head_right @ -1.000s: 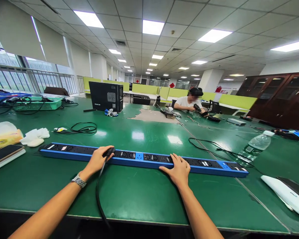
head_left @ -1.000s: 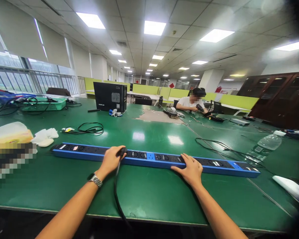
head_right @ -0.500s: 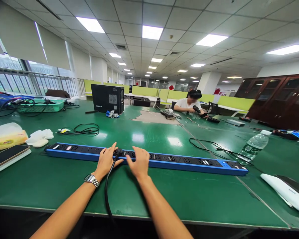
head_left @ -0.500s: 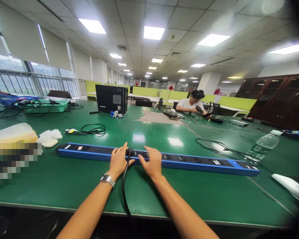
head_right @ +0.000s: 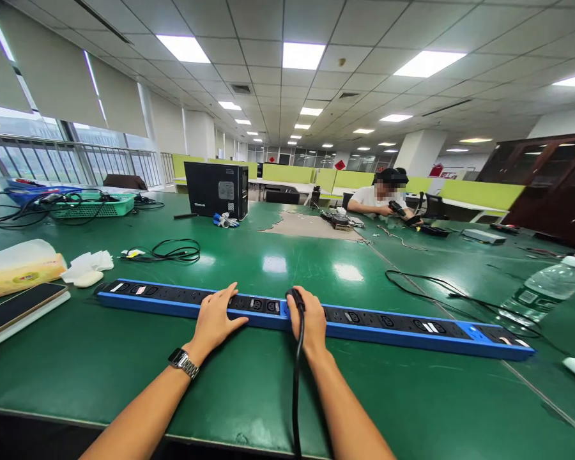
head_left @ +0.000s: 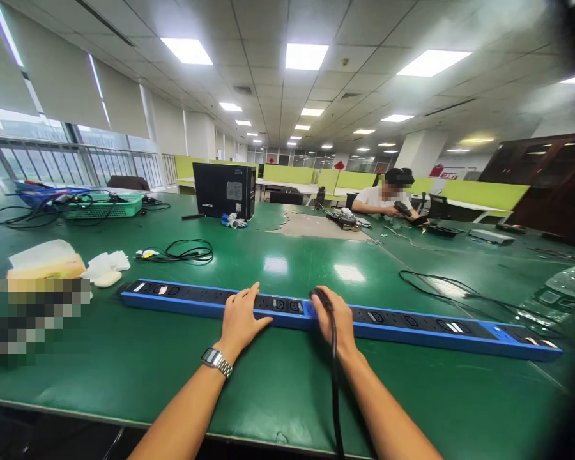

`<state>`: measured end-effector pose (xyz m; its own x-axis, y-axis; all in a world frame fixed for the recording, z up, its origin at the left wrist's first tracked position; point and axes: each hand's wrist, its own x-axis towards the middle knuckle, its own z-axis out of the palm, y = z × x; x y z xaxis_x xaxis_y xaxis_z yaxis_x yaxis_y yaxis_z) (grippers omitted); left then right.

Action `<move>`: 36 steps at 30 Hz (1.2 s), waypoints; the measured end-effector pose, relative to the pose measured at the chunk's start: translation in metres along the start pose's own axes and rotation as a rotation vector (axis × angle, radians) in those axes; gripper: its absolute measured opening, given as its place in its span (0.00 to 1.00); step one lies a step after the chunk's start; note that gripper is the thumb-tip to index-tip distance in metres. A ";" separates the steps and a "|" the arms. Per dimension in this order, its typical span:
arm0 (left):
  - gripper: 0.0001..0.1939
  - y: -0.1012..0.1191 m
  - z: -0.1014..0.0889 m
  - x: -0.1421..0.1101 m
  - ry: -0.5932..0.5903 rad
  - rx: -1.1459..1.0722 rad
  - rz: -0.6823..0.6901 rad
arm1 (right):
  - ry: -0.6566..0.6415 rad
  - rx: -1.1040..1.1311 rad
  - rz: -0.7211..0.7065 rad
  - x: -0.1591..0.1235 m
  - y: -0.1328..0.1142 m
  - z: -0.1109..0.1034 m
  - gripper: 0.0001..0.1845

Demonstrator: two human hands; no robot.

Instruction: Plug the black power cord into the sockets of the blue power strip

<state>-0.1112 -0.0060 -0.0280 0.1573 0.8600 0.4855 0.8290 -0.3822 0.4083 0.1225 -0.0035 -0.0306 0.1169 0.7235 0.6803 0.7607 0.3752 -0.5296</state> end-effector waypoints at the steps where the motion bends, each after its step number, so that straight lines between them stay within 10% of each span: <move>1: 0.39 0.000 0.000 0.000 0.000 0.006 -0.003 | -0.042 0.004 -0.019 -0.003 0.008 -0.006 0.21; 11: 0.25 0.017 0.002 0.000 0.011 -0.029 0.053 | -0.181 -0.080 -0.098 -0.012 0.015 -0.012 0.22; 14: 0.24 0.043 0.011 0.008 -0.062 -0.153 0.194 | -0.106 -0.180 -0.036 -0.013 0.043 -0.033 0.33; 22: 0.16 0.091 0.046 0.029 -0.061 -0.320 0.233 | 0.228 -0.323 0.217 -0.009 0.133 -0.093 0.16; 36: 0.14 0.195 0.096 0.037 -0.164 -0.160 0.259 | 0.272 -0.341 0.248 -0.010 0.129 -0.086 0.16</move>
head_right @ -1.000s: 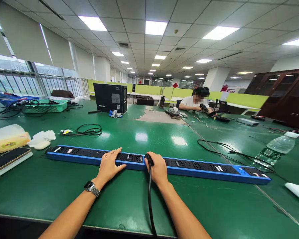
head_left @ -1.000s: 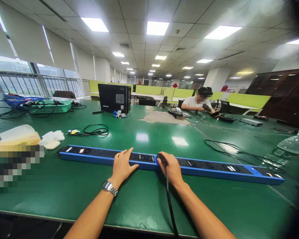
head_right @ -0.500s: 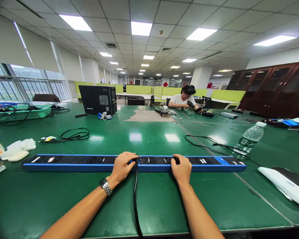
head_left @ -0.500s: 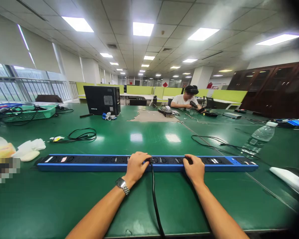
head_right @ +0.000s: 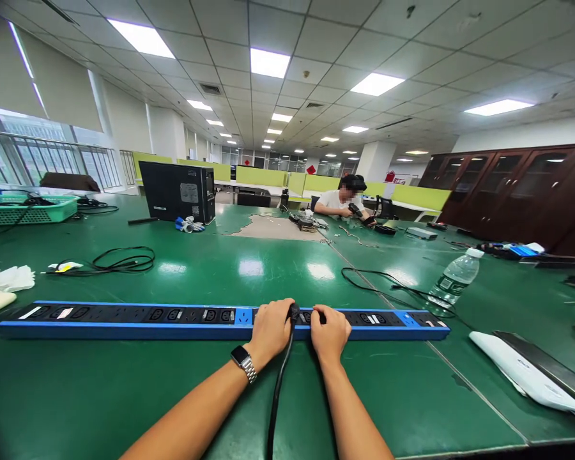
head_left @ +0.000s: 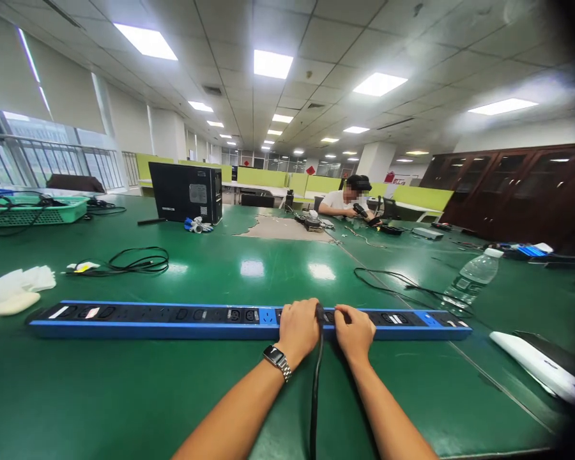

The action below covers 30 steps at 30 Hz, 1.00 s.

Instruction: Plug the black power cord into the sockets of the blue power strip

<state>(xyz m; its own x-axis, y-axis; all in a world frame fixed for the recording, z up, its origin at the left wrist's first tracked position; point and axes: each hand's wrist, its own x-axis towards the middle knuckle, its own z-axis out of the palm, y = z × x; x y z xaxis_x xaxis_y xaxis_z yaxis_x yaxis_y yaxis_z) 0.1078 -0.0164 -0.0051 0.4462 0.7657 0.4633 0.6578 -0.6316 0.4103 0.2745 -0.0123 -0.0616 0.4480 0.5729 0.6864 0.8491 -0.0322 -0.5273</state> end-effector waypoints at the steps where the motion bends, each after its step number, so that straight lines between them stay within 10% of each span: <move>1: 0.14 0.000 0.000 0.001 -0.008 0.015 -0.002 | -0.001 0.004 0.003 0.000 -0.001 0.000 0.16; 11: 0.24 -0.014 -0.008 -0.007 -0.063 0.042 0.032 | -0.239 0.179 -0.276 -0.012 -0.014 -0.006 0.19; 14: 0.34 -0.057 -0.038 -0.025 -0.035 0.058 0.018 | -0.245 0.207 -0.386 -0.013 -0.016 -0.005 0.20; 22: 0.19 -0.206 -0.162 -0.093 0.075 0.127 -0.261 | 0.110 0.307 -0.376 -0.024 -0.056 0.004 0.16; 30: 0.19 -0.200 -0.148 -0.097 0.148 0.147 -0.254 | -0.150 0.311 -0.424 -0.069 -0.147 0.032 0.17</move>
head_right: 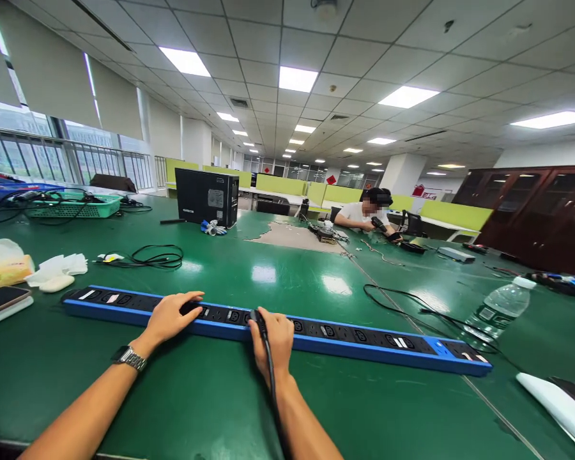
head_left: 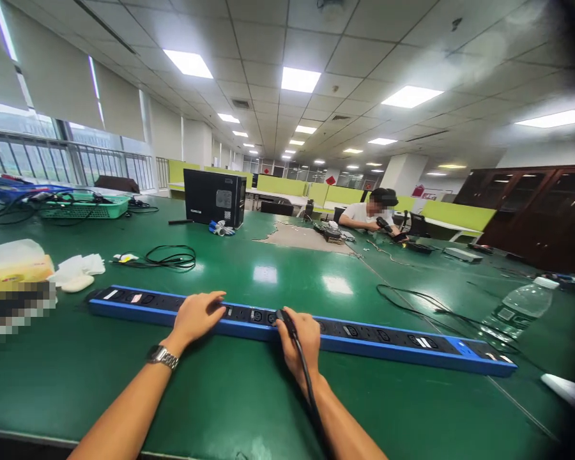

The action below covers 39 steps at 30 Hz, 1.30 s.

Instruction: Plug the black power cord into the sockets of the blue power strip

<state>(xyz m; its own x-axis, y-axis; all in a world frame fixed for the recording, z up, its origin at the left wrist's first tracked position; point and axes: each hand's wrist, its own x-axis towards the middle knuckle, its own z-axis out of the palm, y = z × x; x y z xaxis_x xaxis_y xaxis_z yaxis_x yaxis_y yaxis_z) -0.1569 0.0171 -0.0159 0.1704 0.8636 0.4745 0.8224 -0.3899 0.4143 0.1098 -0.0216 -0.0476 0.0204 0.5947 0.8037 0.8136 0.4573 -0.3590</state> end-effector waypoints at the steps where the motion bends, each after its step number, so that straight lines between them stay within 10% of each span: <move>1: 0.21 0.001 0.000 -0.002 -0.004 -0.017 0.032 | -0.024 0.007 0.034 0.002 -0.015 0.010 0.17; 8: 0.24 0.007 -0.003 -0.013 -0.047 -0.112 0.165 | -0.143 -0.020 0.195 0.019 -0.090 0.057 0.13; 24: 0.27 0.029 0.008 -0.012 -0.054 -0.217 0.271 | -0.340 -0.027 0.068 0.028 -0.087 0.039 0.18; 29: 0.20 0.031 0.015 -0.011 0.025 -0.183 0.192 | -0.280 0.046 0.071 0.021 -0.038 0.014 0.30; 35: 0.12 0.031 0.019 -0.009 0.036 -0.160 0.086 | -0.061 -0.207 0.229 0.013 0.068 -0.038 0.16; 39: 0.14 0.037 0.018 -0.005 -0.007 -0.146 0.096 | -0.049 -0.211 0.253 0.004 0.081 -0.046 0.12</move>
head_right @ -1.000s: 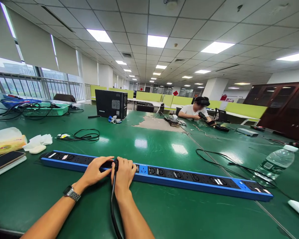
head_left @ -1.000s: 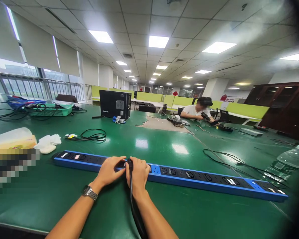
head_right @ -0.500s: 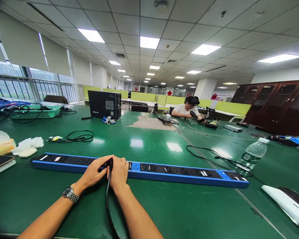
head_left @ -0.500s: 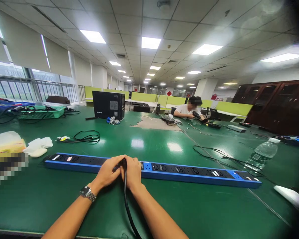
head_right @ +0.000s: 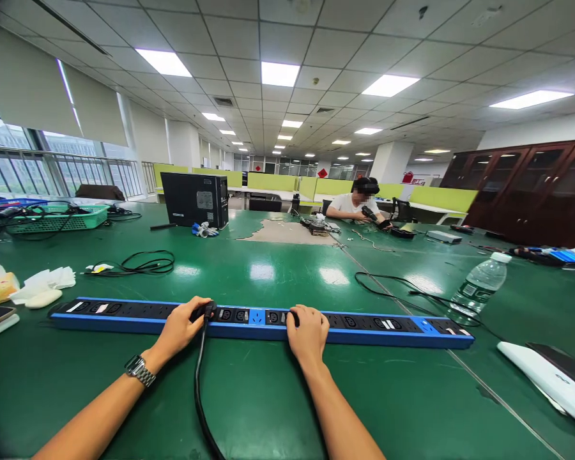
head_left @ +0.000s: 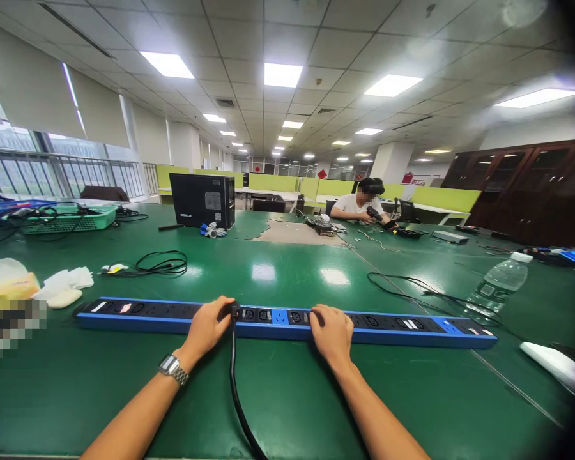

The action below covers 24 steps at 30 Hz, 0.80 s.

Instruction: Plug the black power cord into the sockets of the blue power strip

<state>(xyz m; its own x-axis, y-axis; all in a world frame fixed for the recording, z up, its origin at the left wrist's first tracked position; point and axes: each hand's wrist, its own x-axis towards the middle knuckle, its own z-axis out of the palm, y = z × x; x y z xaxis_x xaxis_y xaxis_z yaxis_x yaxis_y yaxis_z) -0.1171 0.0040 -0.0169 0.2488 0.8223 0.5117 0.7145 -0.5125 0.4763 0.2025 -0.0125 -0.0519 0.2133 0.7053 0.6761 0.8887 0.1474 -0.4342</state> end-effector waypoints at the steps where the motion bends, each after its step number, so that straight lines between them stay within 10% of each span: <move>1: 0.13 0.000 -0.001 0.001 -0.016 -0.018 0.002 | 0.004 -0.001 0.008 -0.002 -0.003 0.001 0.12; 8: 0.09 -0.003 -0.002 0.001 0.008 -0.180 -0.032 | 0.022 0.004 0.052 -0.003 -0.016 0.003 0.12; 18: 0.08 0.076 0.067 0.024 -0.020 -0.127 0.028 | 0.053 0.025 0.055 -0.001 -0.016 0.000 0.15; 24: 0.13 0.081 0.066 0.026 -0.110 -0.037 0.063 | -0.024 0.067 -0.066 -0.005 -0.030 -0.004 0.13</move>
<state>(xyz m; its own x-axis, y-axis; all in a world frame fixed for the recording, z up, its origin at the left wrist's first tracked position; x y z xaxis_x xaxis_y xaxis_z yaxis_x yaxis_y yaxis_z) -0.0098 0.0002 -0.0122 0.3640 0.8091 0.4613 0.6709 -0.5713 0.4727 0.1764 -0.0235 -0.0400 0.1450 0.7090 0.6901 0.8711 0.2393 -0.4289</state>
